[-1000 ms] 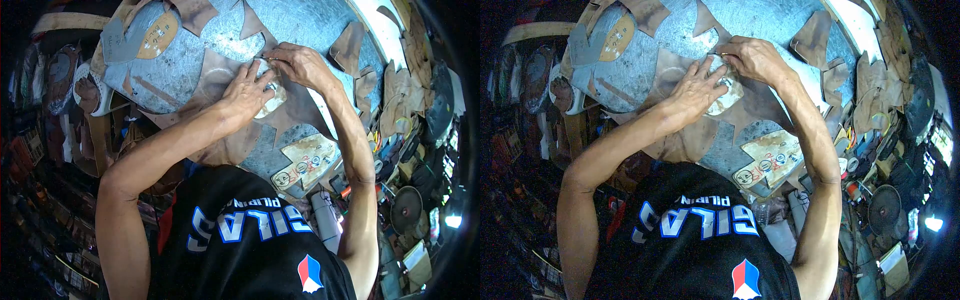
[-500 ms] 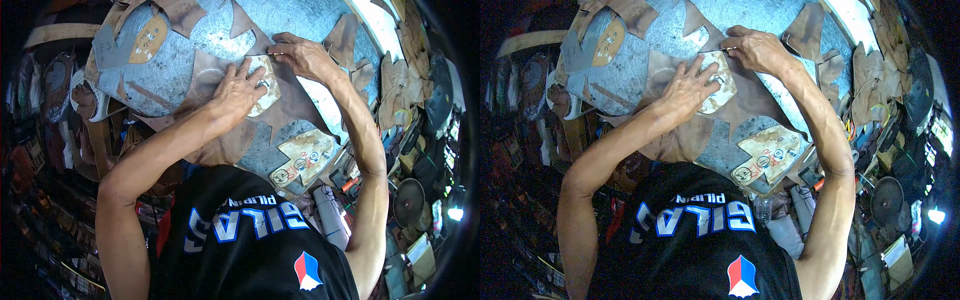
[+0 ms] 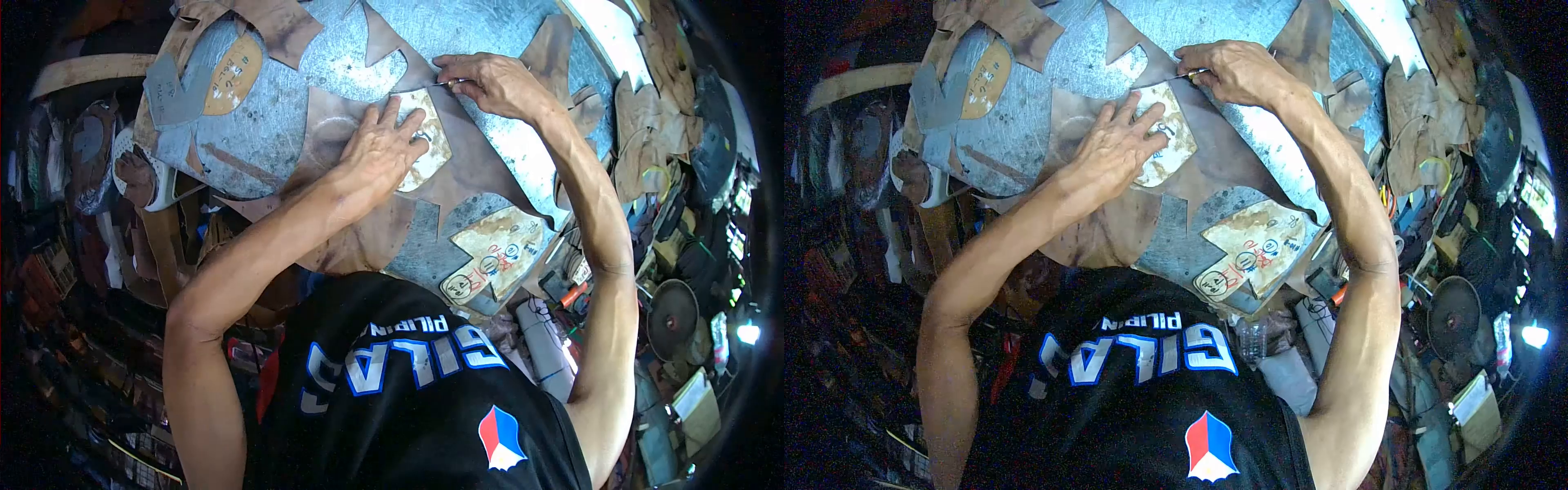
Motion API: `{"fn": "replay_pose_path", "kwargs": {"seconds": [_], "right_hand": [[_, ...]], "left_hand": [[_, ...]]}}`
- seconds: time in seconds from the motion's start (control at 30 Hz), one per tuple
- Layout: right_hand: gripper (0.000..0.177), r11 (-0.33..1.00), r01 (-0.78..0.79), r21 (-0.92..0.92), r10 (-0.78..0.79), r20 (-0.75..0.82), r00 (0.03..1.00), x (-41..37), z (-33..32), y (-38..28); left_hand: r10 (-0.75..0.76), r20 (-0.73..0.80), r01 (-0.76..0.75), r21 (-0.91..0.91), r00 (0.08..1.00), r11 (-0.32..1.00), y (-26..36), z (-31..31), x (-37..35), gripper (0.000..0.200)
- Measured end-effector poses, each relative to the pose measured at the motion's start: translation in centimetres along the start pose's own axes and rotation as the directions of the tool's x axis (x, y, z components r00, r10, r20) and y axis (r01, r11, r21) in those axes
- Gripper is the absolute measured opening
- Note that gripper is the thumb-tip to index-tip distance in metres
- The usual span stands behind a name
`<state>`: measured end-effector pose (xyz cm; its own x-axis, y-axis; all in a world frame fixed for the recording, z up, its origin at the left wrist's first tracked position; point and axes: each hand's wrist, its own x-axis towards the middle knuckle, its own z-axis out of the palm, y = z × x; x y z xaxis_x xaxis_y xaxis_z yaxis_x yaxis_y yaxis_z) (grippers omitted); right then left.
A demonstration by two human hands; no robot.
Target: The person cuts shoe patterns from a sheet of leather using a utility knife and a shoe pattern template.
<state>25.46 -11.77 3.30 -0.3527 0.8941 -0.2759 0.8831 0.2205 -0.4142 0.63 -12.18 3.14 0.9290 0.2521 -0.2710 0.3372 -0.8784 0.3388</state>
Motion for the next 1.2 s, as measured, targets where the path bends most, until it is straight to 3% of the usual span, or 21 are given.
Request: {"fn": "replay_pose_path", "kwargs": {"seconds": [0.17,0.23,0.27,0.37,0.5,0.73,0.8,0.87,0.93,1.0,1.07,1.2], "right_hand": [[0.023,0.998,0.058,0.019,-0.058,-0.004,0.998,0.0,0.3,0.8],[0.022,0.998,0.067,0.016,-0.066,-0.021,0.998,0.0,0.6,1.0],[0.022,0.997,0.080,0.015,-0.080,-0.027,0.996,-0.1,0.7,1.2],[0.022,0.998,0.055,-0.042,-0.058,-0.075,0.996,-0.7,0.6,0.4],[0.022,0.999,-0.050,-0.013,0.050,0.032,0.998,-1.1,-0.1,-0.3],[0.022,0.997,0.042,-0.069,-0.053,-0.166,0.985,-4.3,-0.6,2.5],[0.021,0.992,-0.037,0.117,0.074,-0.333,0.940,-6.3,-1.4,0.9],[0.025,0.939,-0.176,0.295,0.281,-0.365,0.888,-8.4,-1.4,-2.4],[0.030,0.831,-0.230,0.506,0.478,-0.438,0.761,-10.6,1.6,-5.6],[0.037,0.511,-0.349,0.786,0.731,-0.183,0.657,-12.5,4.2,-9.3],[0.043,0.359,-0.327,0.874,0.807,-0.115,0.579,-13.4,8.2,-11.7],[0.048,0.420,-0.360,0.833,0.849,-0.220,0.480,-13.4,10.8,-14.0]], "left_hand": [[-0.058,0.025,0.058,0.012,0.998,0.998,0.6,-0.5,1.7,0.051],[-0.084,-0.040,0.085,0.028,0.996,0.996,0.4,-0.8,2.0,0.076],[-0.080,-0.039,0.081,0.036,0.996,0.996,0.4,-0.9,2.3,0.076],[-0.147,0.084,0.140,0.080,0.986,0.987,0.1,-1.2,3.6,0.104],[-0.151,0.131,0.134,0.128,0.980,0.983,0.4,-1.3,4.2,0.104],[-0.147,0.133,0.127,0.150,0.980,0.980,0.4,-1.5,4.2,0.101],[-0.130,0.113,0.111,0.165,0.985,0.980,0.2,-1.8,4.2,0.100],[-0.136,0.156,0.128,0.061,0.978,0.990,0.3,-2.5,4.0,0.095],[-0.148,0.134,0.148,0.007,0.980,0.989,0.2,-3.1,4.2,0.090],[-0.163,0.130,0.171,-0.053,0.978,0.984,-0.5,-3.4,4.4,0.084],[-0.084,-0.067,0.083,-0.019,0.994,0.996,-3.3,-4.2,5.4,0.070],[0.003,-0.077,0.004,0.093,0.997,0.996,-7.8,-4.2,7.7,0.057]]}}
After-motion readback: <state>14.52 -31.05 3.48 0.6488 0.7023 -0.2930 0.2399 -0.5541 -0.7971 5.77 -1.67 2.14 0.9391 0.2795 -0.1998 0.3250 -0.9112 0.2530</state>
